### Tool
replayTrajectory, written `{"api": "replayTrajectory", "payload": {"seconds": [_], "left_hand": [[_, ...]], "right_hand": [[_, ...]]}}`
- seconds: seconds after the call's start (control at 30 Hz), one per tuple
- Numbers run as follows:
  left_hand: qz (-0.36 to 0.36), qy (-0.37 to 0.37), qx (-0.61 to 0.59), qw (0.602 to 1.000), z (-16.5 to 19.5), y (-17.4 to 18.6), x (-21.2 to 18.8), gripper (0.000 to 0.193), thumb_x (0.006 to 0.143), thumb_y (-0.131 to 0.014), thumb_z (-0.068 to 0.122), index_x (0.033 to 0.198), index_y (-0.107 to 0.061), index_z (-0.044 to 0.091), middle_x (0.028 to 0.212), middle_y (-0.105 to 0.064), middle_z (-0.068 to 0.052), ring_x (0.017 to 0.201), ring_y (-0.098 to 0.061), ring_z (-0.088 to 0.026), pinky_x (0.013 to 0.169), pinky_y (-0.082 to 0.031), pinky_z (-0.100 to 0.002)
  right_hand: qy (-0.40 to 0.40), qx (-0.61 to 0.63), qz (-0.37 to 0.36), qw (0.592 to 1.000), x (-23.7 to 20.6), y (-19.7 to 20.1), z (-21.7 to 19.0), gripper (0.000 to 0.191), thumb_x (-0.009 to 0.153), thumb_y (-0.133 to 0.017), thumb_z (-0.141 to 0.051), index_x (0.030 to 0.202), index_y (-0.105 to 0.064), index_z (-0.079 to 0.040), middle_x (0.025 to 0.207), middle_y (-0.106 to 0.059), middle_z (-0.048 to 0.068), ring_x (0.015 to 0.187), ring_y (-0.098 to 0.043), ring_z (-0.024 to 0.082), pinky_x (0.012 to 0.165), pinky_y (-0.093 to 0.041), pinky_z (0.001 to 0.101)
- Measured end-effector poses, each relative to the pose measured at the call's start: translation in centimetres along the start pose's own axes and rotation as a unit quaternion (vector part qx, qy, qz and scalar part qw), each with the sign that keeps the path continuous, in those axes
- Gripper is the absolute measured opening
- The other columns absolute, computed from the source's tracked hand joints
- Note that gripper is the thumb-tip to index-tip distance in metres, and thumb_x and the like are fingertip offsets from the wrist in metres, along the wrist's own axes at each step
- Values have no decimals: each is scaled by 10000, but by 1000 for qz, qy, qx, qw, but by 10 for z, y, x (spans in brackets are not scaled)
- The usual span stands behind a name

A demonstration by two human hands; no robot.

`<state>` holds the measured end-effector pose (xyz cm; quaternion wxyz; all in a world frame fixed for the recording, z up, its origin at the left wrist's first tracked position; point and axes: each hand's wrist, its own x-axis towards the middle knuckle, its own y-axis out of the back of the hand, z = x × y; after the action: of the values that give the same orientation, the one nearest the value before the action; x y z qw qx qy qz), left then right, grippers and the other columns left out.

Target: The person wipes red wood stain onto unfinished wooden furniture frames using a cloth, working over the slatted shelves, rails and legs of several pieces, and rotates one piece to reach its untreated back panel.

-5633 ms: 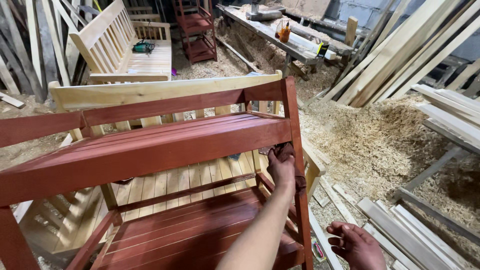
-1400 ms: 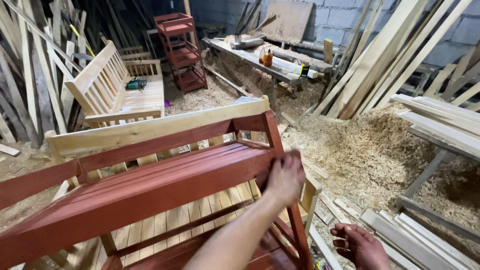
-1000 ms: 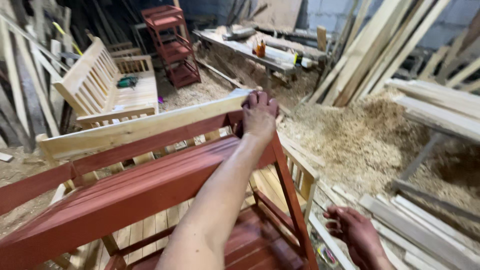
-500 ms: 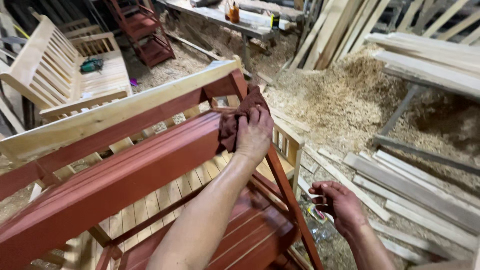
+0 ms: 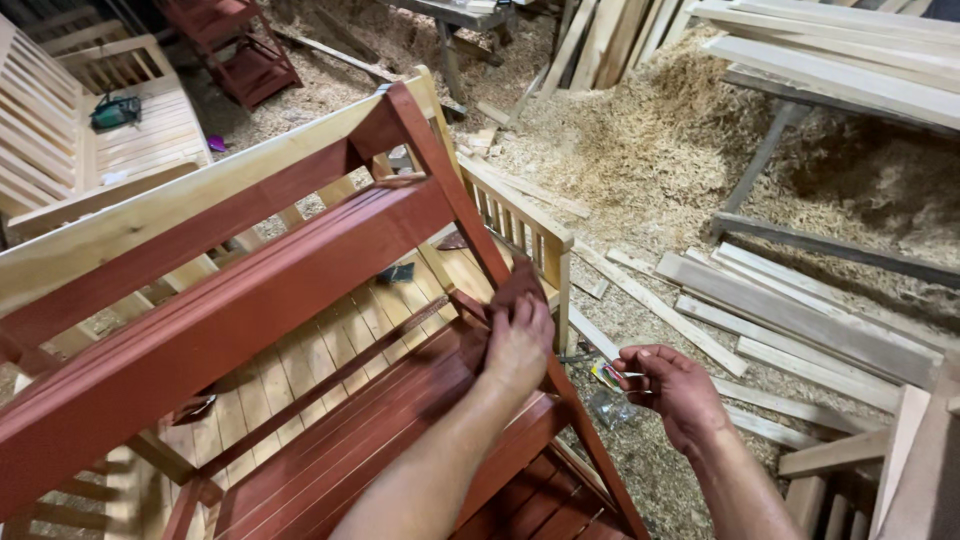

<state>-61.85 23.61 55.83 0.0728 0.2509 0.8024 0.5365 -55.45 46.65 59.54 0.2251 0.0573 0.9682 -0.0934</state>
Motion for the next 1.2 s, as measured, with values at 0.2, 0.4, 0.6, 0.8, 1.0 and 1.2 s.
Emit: {"api": "replayTrajectory", "payload": {"seconds": [0.2,0.4,0.6,0.8,1.0,1.2], "left_hand": [[-58,-40,-23,997,74,-44,-24,486,913,-575,267,1351,-626,63,1411,-492,-169,1317,-392,-335,933,-446,-590],[-148,-68,-94,982,137,-73,-33,392,920,-580,237,1259,-721,99,1407,-519,-126,1349,-391,-329,941,-430,-580],[-149,-61,-128,979,188,-104,-40,350,924,-591,217,1191,-778,90,1414,-570,-132,1328,-419,-350,890,-447,-555],[-159,-81,-180,968,216,-125,-40,319,932,-587,202,1148,-790,85,1324,-621,-96,1306,-438,-334,959,-423,-558],[-161,-117,-197,960,201,-119,-41,280,926,-581,197,1062,-812,116,1255,-648,-80,1284,-468,-302,971,-436,-521],[-87,-66,-104,988,140,-64,-9,258,905,-610,235,1024,-809,122,1189,-647,-101,1261,-474,-332,961,-439,-525]], "right_hand": [[-11,5,-1,1000,1,24,20,296,1066,-460,-185,1126,-678,6,999,-770,148,756,-676,199,732,-574,358],[-13,18,2,1000,9,45,31,288,1061,-471,-184,1132,-686,-7,1003,-756,146,772,-679,219,737,-558,380],[-13,14,-7,1000,22,72,35,287,1060,-482,-188,1151,-693,-18,1005,-754,124,784,-660,209,746,-539,377],[-8,5,-7,1000,32,94,34,287,1070,-466,-187,1133,-681,-8,1001,-761,135,790,-666,229,747,-533,384],[-20,-12,10,1000,41,98,18,295,1072,-465,-184,1113,-695,-4,1003,-763,137,797,-672,227,757,-539,390],[-2,-9,-38,999,55,79,6,273,1056,-483,-177,1102,-700,-19,994,-757,125,785,-674,221,743,-534,379]]}}
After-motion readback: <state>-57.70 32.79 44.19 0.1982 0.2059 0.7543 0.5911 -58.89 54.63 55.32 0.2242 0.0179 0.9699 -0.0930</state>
